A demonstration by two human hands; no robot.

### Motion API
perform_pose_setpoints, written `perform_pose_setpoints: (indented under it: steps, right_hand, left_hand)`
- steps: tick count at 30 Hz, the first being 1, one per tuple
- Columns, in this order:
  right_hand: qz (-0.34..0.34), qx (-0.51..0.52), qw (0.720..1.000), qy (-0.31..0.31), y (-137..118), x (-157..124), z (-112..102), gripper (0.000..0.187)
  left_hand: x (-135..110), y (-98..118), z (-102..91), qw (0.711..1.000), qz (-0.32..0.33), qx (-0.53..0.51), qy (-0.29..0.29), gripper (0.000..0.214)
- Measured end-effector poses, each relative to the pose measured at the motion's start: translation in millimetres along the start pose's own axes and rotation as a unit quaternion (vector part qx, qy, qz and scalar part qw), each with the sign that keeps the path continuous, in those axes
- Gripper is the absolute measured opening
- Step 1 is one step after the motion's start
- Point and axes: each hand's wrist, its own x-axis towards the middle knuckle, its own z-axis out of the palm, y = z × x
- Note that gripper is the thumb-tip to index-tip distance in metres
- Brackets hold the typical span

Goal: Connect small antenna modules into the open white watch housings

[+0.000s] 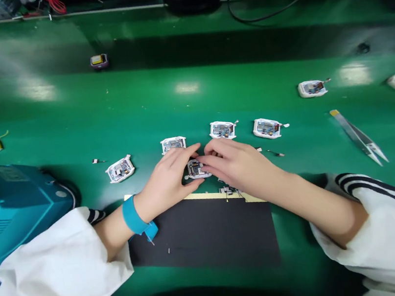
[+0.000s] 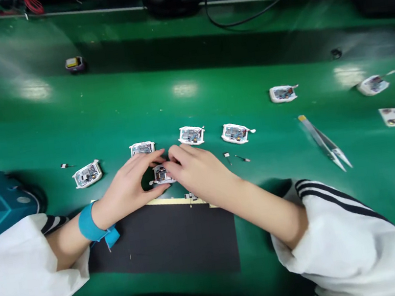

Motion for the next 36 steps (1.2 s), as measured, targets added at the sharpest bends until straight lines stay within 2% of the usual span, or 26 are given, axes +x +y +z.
perform_pose_setpoints:
  steps: [3, 9, 15, 19, 25, 27, 32, 36]
  right_hand:
    - [-0.055, -0.093, 0.994, 0.021, -5.1, 3.1, 0.9, 0.016]
    - [-0.050, -0.081, 0.995, 0.030, -6.6, 6.6, 1.7, 0.015]
    - [-0.078, -0.114, 0.987, 0.078, -3.3, 12.0, -1.9, 0.023]
    - [-0.055, -0.048, 0.992, 0.100, 0.7, 10.7, 2.3, 0.021]
    - [0.025, 0.117, 0.980, 0.156, -4.3, 7.8, 4.5, 0.011]
    - [0.031, 0.127, 0.980, 0.151, -5.9, 6.8, 1.6, 0.012]
    - [0.006, 0.060, 0.989, 0.135, -4.6, 5.9, -1.1, 0.011]
    - [0.018, 0.082, 0.983, 0.161, -4.4, 8.2, 1.3, 0.009]
  left_hand:
    - [-0.6, 0.9, 0.9, 1.000, -0.007, -0.007, 0.009, 0.056]
    - [-2.1, 1.8, 1.1, 0.999, -0.025, -0.023, 0.022, 0.055]
    - [-1.8, 3.3, 0.4, 0.981, -0.080, -0.169, 0.043, 0.063]
    - [-0.3, 2.8, 0.5, 0.953, -0.100, -0.280, 0.055, 0.065]
    - [-0.8, 2.9, 1.1, 0.938, -0.102, -0.327, 0.051, 0.064]
    - [-1.2, 3.5, 1.3, 0.937, -0.103, -0.329, 0.057, 0.063]
    - [-1.0, 4.9, 1.8, 0.933, -0.099, -0.339, 0.076, 0.060]
    - [0.1, 6.1, 1.0, 0.916, -0.109, -0.379, 0.077, 0.061]
